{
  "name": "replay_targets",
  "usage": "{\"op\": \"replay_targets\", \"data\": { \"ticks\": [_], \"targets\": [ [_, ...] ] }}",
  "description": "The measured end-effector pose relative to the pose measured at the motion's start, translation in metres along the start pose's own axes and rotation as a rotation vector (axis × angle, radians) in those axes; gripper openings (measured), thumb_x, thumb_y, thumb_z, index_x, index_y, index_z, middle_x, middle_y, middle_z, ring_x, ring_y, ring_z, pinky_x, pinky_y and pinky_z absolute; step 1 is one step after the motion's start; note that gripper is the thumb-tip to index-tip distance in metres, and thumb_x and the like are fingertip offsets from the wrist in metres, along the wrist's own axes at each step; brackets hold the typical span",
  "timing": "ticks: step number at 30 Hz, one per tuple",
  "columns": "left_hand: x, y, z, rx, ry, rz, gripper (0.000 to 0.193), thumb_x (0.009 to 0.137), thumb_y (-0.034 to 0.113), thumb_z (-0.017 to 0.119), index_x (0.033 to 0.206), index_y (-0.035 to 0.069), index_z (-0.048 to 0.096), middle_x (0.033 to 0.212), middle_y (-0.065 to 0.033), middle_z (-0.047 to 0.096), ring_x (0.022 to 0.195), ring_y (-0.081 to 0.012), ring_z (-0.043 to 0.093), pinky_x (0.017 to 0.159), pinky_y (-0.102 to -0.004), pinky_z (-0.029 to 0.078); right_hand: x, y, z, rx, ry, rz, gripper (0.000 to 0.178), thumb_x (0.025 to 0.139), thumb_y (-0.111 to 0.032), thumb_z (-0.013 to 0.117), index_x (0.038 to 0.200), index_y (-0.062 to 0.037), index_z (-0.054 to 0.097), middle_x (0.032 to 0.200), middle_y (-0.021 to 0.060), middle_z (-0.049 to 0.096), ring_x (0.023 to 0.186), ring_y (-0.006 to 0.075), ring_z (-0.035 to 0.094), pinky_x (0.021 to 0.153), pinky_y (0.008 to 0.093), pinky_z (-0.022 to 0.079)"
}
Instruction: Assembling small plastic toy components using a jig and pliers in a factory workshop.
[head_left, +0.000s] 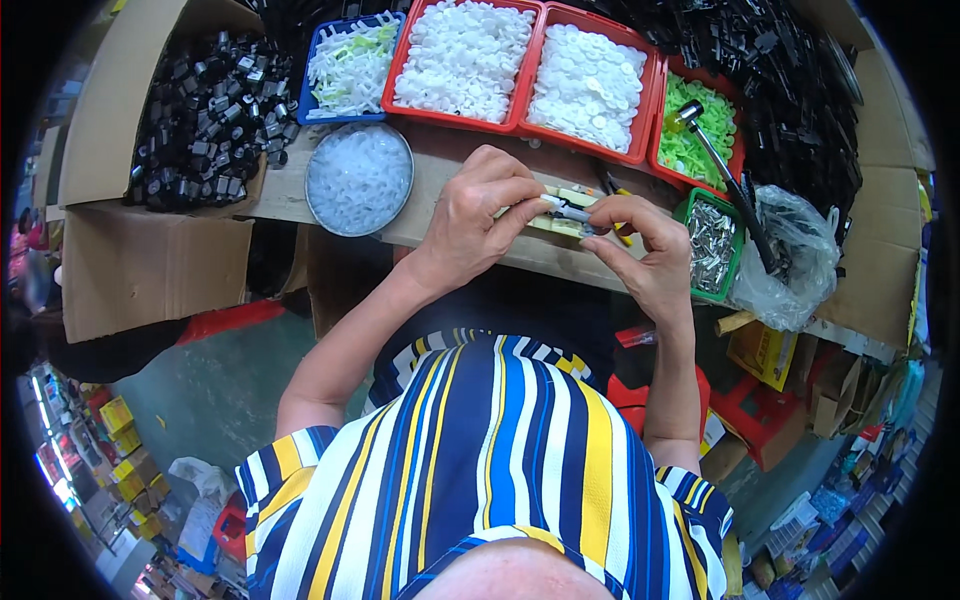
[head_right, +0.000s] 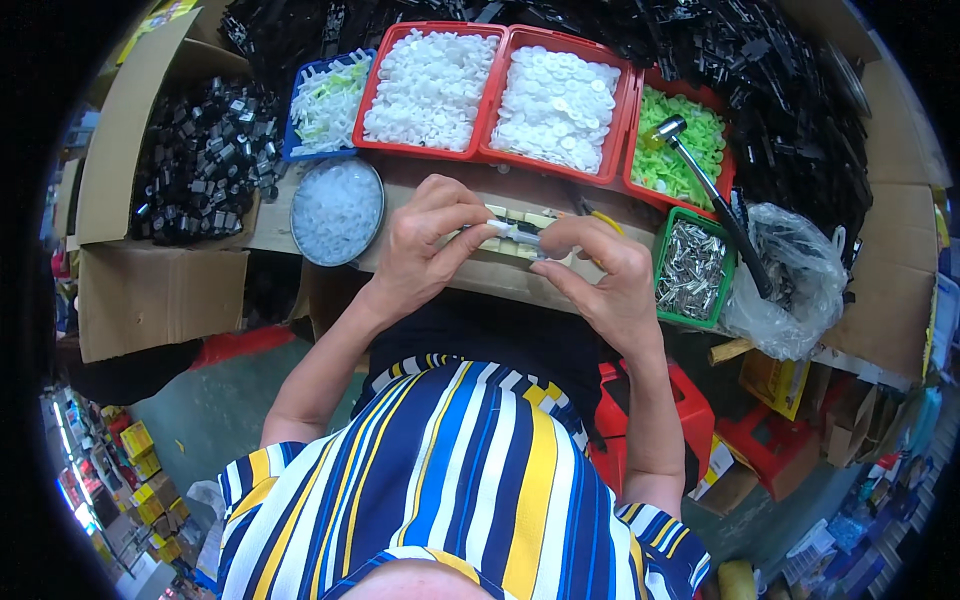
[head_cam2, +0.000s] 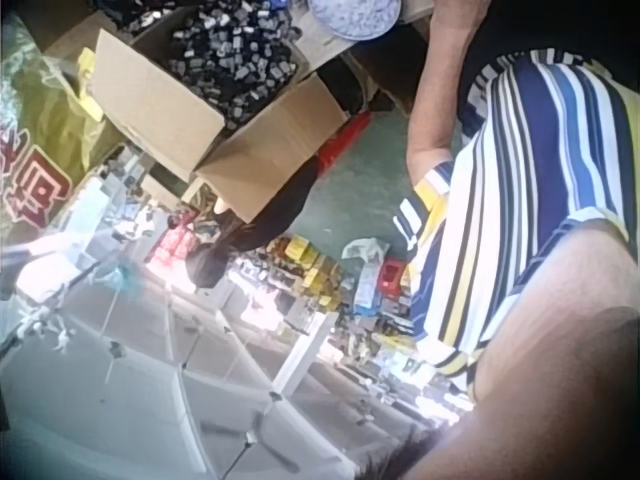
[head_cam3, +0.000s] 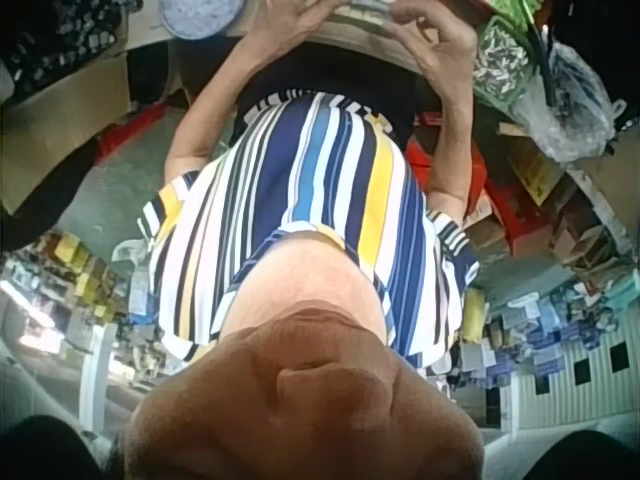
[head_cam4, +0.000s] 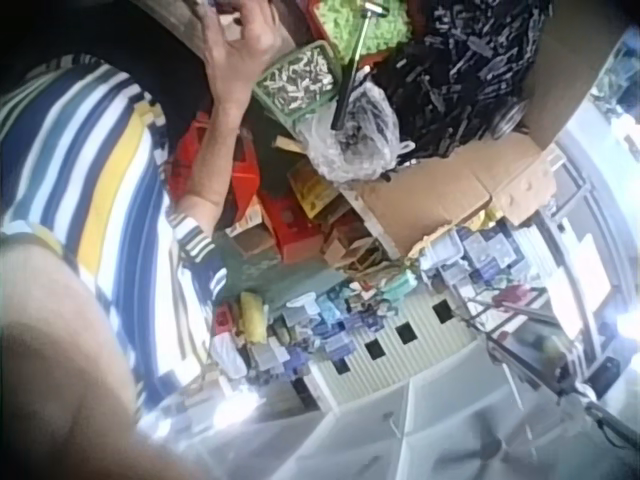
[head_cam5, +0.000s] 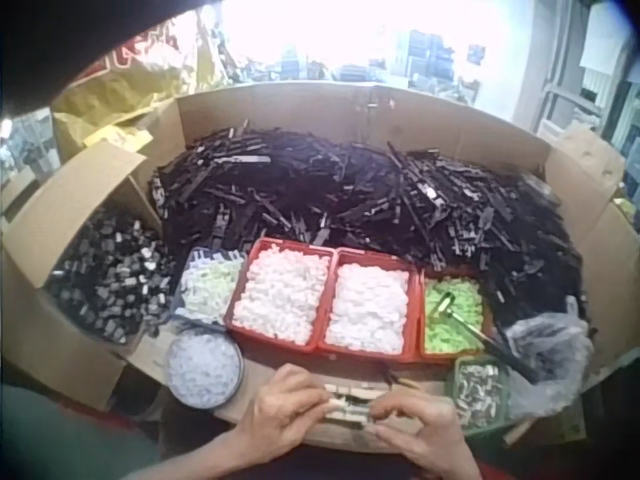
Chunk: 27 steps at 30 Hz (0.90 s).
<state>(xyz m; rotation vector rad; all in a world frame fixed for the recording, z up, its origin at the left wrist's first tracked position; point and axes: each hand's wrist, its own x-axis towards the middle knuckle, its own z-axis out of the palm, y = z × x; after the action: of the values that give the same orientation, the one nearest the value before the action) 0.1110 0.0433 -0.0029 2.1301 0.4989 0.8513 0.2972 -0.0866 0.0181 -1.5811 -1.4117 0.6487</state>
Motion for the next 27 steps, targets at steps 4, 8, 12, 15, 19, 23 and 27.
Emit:
{"op": "replay_targets", "data": {
  "ticks": [4,8,12,15,19,23,27],
  "targets": [
    [-0.001,-0.001,0.002,-0.011,-0.012,-0.006,0.011,0.080,0.003,0.073,0.088,-0.003,0.070,0.086,-0.0131,0.065,0.086,-0.0276,0.059,0.074,-0.0376,0.049,0.002,0.001,0.001,-0.035,-0.028,-0.088,0.021,0.074,-0.001,0.079,0.092,0.0023,0.068,0.091,0.0103,0.070,0.087,0.0229,0.069,0.079,0.0338,0.053],
    [-0.002,-0.004,0.003,0.047,-0.074,-0.048,0.020,0.079,0.007,0.076,0.096,-0.002,0.071,0.092,-0.0126,0.065,0.095,-0.0268,0.058,0.080,-0.0375,0.049,0.000,0.002,-0.007,-0.081,-0.006,-0.047,0.020,0.074,0.000,0.078,0.091,0.0028,0.067,0.092,0.0114,0.070,0.089,0.0245,0.070,0.082,0.0352,0.053],
    [-0.006,-0.014,0.008,0.168,-0.069,-0.006,0.026,0.076,0.008,0.079,0.098,-0.001,0.071,0.095,-0.0122,0.064,0.097,-0.0285,0.057,0.083,-0.0390,0.048,-0.002,0.015,-0.015,-0.163,-0.021,-0.026,0.019,0.074,0.002,0.076,0.091,0.0010,0.066,0.093,0.0127,0.069,0.091,0.0278,0.068,0.081,0.0369,0.053],
    [-0.008,-0.019,0.014,0.258,-0.098,0.059,0.026,0.073,0.007,0.079,0.097,-0.001,0.070,0.095,-0.0118,0.063,0.097,-0.0295,0.057,0.083,-0.0397,0.049,-0.001,0.022,-0.015,-0.252,-0.053,-0.092,0.021,0.073,0.002,0.075,0.091,-0.0002,0.065,0.094,0.0119,0.068,0.093,0.0293,0.065,0.082,0.0383,0.051],
    [-0.009,-0.021,0.021,0.299,-0.111,0.096,0.023,0.073,0.005,0.078,0.093,0.000,0.069,0.094,-0.0117,0.063,0.096,-0.0294,0.057,0.082,-0.0396,0.049,-0.001,0.028,-0.009,-0.282,-0.066,-0.140,0.022,0.072,0.003,0.075,0.091,-0.0009,0.064,0.095,0.0108,0.067,0.093,0.0295,0.060,0.081,0.0388,0.049],
    [-0.009,-0.022,0.022,0.318,-0.102,0.107,0.021,0.073,0.003,0.077,0.091,0.000,0.069,0.093,-0.0116,0.062,0.096,-0.0290,0.058,0.081,-0.0395,0.049,0.000,0.034,-0.004,-0.299,-0.079,-0.167,0.023,0.071,0.004,0.075,0.091,-0.0006,0.064,0.096,0.0110,0.067,0.092,0.0296,0.059,0.080,0.0385,0.049],
    [-0.009,-0.021,0.022,0.303,-0.103,0.094,0.019,0.073,0.003,0.077,0.090,-0.001,0.069,0.093,-0.0117,0.062,0.096,-0.0288,0.058,0.081,-0.0392,0.049,0.000,0.035,-0.002,-0.303,-0.074,-0.170,0.023,0.071,0.004,0.075,0.091,-0.0005,0.064,0.096,0.0116,0.067,0.092,0.0295,0.059,0.080,0.0383,0.050]
  ]
}}
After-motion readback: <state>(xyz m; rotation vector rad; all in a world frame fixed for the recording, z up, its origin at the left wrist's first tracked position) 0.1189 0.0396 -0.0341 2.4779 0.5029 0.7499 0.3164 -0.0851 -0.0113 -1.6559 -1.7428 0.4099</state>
